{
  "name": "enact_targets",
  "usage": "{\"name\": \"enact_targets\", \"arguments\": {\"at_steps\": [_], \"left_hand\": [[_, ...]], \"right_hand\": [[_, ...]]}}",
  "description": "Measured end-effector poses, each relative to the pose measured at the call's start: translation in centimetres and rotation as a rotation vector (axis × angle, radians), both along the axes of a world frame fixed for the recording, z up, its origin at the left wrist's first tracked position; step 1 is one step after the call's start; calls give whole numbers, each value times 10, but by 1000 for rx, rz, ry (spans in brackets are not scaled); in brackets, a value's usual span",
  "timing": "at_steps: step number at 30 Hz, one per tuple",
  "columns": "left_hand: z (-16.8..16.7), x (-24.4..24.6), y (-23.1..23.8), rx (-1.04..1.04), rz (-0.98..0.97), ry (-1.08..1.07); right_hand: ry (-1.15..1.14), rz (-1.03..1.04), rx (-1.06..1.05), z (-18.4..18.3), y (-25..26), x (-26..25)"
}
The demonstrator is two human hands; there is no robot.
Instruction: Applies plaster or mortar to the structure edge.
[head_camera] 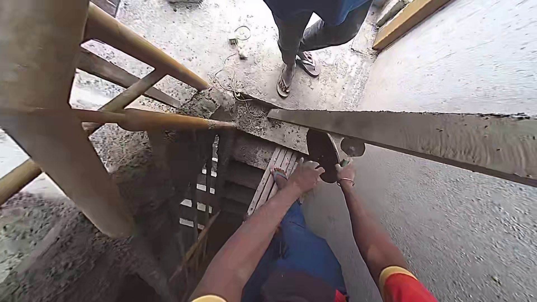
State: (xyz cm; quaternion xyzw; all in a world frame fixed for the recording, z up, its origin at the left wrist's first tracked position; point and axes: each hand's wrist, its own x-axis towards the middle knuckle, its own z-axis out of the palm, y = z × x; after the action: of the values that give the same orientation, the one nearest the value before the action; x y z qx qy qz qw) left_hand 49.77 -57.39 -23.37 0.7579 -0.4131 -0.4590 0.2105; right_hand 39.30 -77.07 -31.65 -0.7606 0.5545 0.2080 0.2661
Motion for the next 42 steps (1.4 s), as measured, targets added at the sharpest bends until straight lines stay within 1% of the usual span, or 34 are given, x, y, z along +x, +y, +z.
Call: {"name": "enact_targets", "arguments": {"at_steps": [2, 5, 7, 8, 10, 12, 13, 15, 17, 19, 20, 22, 24, 26, 29, 31, 32, 34, 35, 36, 37, 39, 40, 42], "left_hand": [[-18, -17, 69, 132, 118, 98], [-41, -68, 195, 514, 177, 212], [-41, -114, 279, 787, 208, 315], [-40, -138, 316, 891, 222, 376], [-31, -182, 374, 1011, 253, 489], [-19, -217, 407, 1028, 350, 577], [-13, -230, 413, 1008, 443, 609], [-3, -246, 405, 927, 721, 650], [0, -252, 384, 805, 1027, 655], [2, -247, 357, 705, 1227, 668], [3, -242, 344, 670, 1270, 678], [4, -232, 323, 589, 1285, 700], [7, -229, 309, 490, 1292, 723], [21, -233, 313, 437, 1311, 725], [51, -237, 320, 411, 1355, 690], [75, -246, 329, 352, 1426, 644], [88, -252, 335, 321, 1461, 623], [112, -266, 347, 276, 1527, 565], [122, -275, 355, 256, 1571, 520], [132, -286, 364, 232, 1627, 480], [142, -299, 370, 205, 1692, 453], [161, -329, 385, 155, 1826, 409], [170, -348, 390, 126, 1904, 389], [179, -390, 400, 75, 2059, 351]], "right_hand": [[36, -5, 2, -26, -15, 24], [164, 17, -7, -45, -33, 48], [209, 0, -34, -49, -42, 50], [210, -18, -54, -49, -48, 48], [209, -66, -90, -50, -60, 38], [200, -107, -127, -55, -69, 26], [205, -108, -145, -59, -74, 21], [208, -88, -175, -73, -80, 8], [231, -51, -172, -86, -80, 2], [234, -57, -172, -94, -74, 0], [228, -74, -182, -97, -72, -2], [201, -99, -235, -98, -78, -8], [164, -67, -260, -91, -84, -9], [118, -8, -222, -78, -73, -12], [70, 121, -137, -43, -54, -13], [7, 278, -100, -22, -31, -14], [-7, 382, -112, -21, -17, -15], [112, 673, -17, -5, 20, -11], [156, 818, 12, -8, 41, -9], [186, 953, 40, -5, 70, -4], [205, 1089, 92, 6, 101, 3], [76, 1369, 131, 8, 164, 7], [69, 1474, 193, 21, 200, 10], [98, 1654, 239, 55, 284, 14]]}}
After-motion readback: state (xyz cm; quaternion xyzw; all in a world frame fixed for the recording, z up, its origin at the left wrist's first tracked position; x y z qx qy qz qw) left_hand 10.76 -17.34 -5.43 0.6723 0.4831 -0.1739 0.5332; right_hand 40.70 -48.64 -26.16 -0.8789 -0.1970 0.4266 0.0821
